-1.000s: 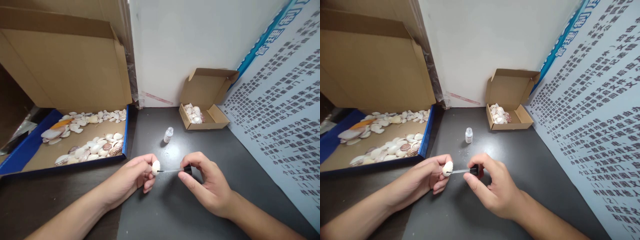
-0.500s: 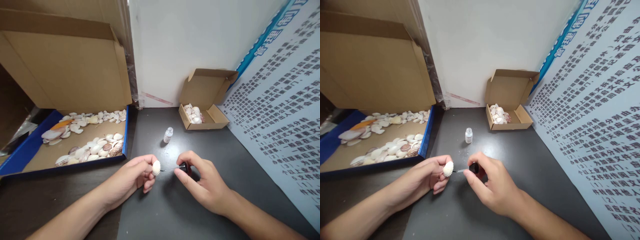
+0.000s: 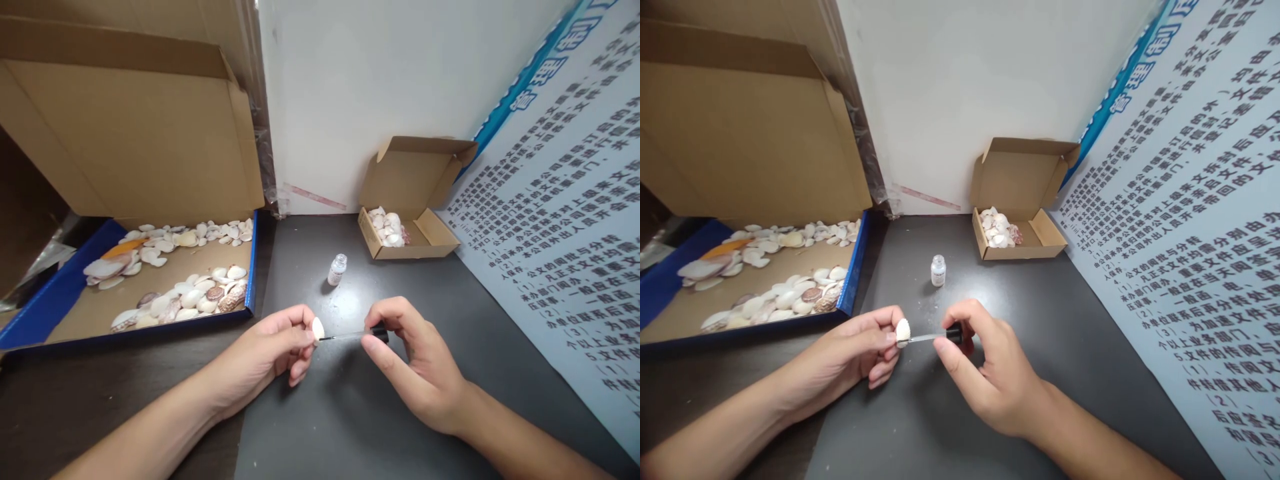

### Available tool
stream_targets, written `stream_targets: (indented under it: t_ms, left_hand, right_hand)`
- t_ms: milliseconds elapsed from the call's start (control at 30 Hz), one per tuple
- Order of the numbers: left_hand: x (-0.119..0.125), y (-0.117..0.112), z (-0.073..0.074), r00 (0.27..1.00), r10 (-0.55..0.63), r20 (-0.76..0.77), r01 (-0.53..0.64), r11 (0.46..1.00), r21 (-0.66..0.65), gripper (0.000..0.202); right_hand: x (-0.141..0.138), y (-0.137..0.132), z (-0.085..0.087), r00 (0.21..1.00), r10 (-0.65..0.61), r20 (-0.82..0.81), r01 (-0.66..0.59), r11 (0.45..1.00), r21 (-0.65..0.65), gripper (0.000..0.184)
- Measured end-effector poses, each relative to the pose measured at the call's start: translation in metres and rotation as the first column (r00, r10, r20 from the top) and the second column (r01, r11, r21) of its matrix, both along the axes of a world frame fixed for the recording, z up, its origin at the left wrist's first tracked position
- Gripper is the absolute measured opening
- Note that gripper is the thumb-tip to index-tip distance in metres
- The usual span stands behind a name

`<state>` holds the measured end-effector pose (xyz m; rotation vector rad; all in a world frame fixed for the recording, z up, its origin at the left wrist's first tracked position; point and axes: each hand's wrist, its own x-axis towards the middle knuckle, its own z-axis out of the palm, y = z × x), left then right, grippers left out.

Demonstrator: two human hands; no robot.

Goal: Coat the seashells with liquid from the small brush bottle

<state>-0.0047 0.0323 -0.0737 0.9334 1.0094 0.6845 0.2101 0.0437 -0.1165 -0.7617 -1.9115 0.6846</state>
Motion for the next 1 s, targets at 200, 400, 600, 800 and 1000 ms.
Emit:
stream_targets:
  t_ms: [200,400,600,800,1000]
  left_hand:
    - [-0.0001,0.0009,0.0004,1.000,-0.013,-0.004,0.013,1.000,0.006,0.014]
    - [0.0000,0.0001,0.0008,1.000,-0.017,-0.004,0.017,1.000,0.005,0.012]
    - [-0.0014,-0.0006,0.0001,1.000,-0.011,-0.004,0.011,1.000,0.000,0.012]
    - [-0.0001,0.0002,0.0018,1.000,-0.004,0.009,0.003,1.000,0.017,0.016]
    - [-0.0005,-0.0007,0.0017,1.000,0.018,0.009,-0.018,1.000,0.026,0.013]
  right_hand:
    - [-0.0004,0.0007,0.0001,0.998,-0.020,0.066,0.023,0.999,-0.040,0.007]
    - [-0.0007,0.0001,0.0001,0.997,0.003,0.078,0.000,0.999,-0.037,0.007]
    - [0.0009,0.0008,-0.0005,0.999,0.005,0.040,-0.004,1.000,-0.029,0.007]
    - [0.0014,-0.0007,-0.0006,0.998,0.056,-0.014,-0.057,0.998,-0.016,0.010]
    - [-0.0003,-0.0002,-0.0006,0.995,0.049,0.088,-0.039,0.992,-0.120,0.008]
